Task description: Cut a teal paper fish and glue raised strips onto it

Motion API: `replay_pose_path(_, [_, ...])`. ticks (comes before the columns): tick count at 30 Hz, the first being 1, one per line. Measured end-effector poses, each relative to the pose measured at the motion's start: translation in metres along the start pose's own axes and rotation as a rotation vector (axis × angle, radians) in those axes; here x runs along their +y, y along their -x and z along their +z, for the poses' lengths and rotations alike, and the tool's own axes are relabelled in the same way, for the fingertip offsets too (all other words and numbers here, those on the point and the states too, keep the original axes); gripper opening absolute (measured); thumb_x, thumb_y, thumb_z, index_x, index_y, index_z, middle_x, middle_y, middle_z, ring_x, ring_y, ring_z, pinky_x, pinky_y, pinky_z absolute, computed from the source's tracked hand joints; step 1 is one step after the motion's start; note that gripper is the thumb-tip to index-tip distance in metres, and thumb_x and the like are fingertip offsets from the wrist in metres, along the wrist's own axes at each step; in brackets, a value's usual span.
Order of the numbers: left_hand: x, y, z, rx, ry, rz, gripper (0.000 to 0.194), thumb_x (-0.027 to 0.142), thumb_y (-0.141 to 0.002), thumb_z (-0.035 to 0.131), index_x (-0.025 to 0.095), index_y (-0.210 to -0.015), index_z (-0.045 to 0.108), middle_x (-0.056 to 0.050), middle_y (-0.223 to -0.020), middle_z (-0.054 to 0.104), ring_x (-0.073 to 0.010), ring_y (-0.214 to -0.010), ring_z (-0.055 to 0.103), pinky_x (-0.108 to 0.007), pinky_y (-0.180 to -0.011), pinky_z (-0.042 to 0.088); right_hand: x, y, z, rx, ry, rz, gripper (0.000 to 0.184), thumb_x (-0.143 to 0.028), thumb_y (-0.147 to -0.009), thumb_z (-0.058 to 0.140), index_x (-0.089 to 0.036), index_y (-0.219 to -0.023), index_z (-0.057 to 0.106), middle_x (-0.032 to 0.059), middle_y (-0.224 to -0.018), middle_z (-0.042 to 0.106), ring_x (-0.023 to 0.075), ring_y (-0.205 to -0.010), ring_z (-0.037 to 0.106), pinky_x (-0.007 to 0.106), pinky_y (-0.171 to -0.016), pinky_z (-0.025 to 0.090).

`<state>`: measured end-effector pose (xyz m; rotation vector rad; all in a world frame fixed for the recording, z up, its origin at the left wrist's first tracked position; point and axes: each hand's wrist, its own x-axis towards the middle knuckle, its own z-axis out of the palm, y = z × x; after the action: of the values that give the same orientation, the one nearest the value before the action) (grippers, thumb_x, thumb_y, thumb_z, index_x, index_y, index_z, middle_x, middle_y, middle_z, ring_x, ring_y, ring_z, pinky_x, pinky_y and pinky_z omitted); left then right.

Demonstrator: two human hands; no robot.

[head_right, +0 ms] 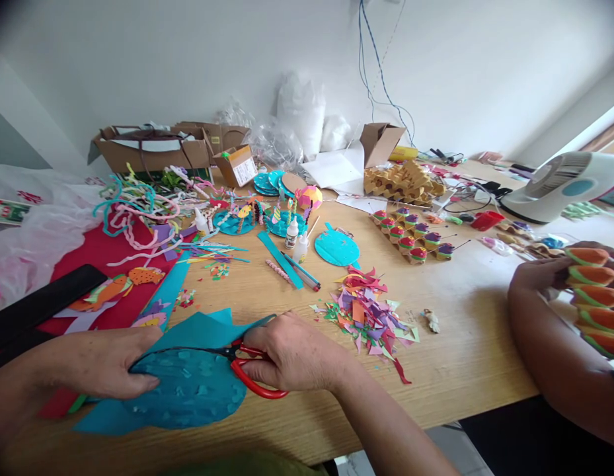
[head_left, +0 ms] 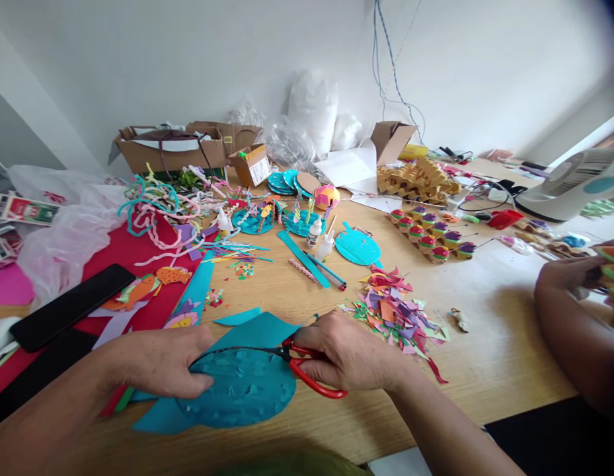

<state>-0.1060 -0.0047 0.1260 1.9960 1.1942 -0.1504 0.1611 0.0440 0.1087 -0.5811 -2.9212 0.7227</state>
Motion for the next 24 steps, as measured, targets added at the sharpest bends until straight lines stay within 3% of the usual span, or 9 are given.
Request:
replay_pose_path(5, [0.001, -0.001, -0.001, -0.073, 0.113, 0.014, 0.017, 0.017, -0.067, 0.046, 0.022, -0.077, 0.058, 0.005, -0.082, 0.068, -0.0153, -0.073, 0.064, -0.020, -0.068, 0.048, -0.002, 0.000, 0.000, -0.004, 0.010, 0.010, 0.026, -0.038, -0.089, 0.048, -0.017, -0.076, 0.055, 0.0015, -0.066, 0.057, 0.0099, -0.054, 0.040, 0.025, -0.051, 0.023])
replay_pose_path(13, [0.006, -0.003, -0.005, -0.118, 0.071, 0.053, 0.015, 0.014, -0.067, 0.044, 0.022, -0.076, 0.054, 0.005, -0.075, 0.065, -0.0134, -0.067, 0.061, -0.019, -0.061, 0.048, -0.003, -0.002, -0.005, -0.029, 0.037, 0.031, 0.026, -0.040, -0.089, 0.046, -0.018, -0.079, 0.054, 0.0026, -0.070, 0.059, 0.0104, -0.055, 0.041, 0.025, -0.052, 0.023])
replay_pose_path(20, [0.008, -0.007, -0.009, -0.109, 0.058, 0.094, 0.017, 0.012, -0.064, 0.045, 0.021, -0.077, 0.053, 0.006, -0.073, 0.062, -0.0126, -0.064, 0.059, -0.018, -0.058, 0.047, -0.002, -0.001, -0.010, -0.044, 0.034, 0.014, 0.025, -0.040, -0.089, 0.047, -0.019, -0.078, 0.053, 0.0006, -0.068, 0.058, 0.0100, -0.056, 0.041, 0.025, -0.053, 0.024])
replay_pose_path(24, [0.008, -0.007, -0.009, -0.073, 0.025, 0.096, 0.019, 0.011, -0.064, 0.046, 0.021, -0.078, 0.054, 0.004, -0.082, 0.064, -0.0129, -0.069, 0.060, -0.019, -0.062, 0.048, 0.000, -0.001, -0.009, -0.045, 0.026, 0.016, 0.025, -0.040, -0.089, 0.047, -0.019, -0.076, 0.052, 0.0001, -0.066, 0.057, 0.0095, -0.055, 0.040, 0.024, -0.052, 0.024])
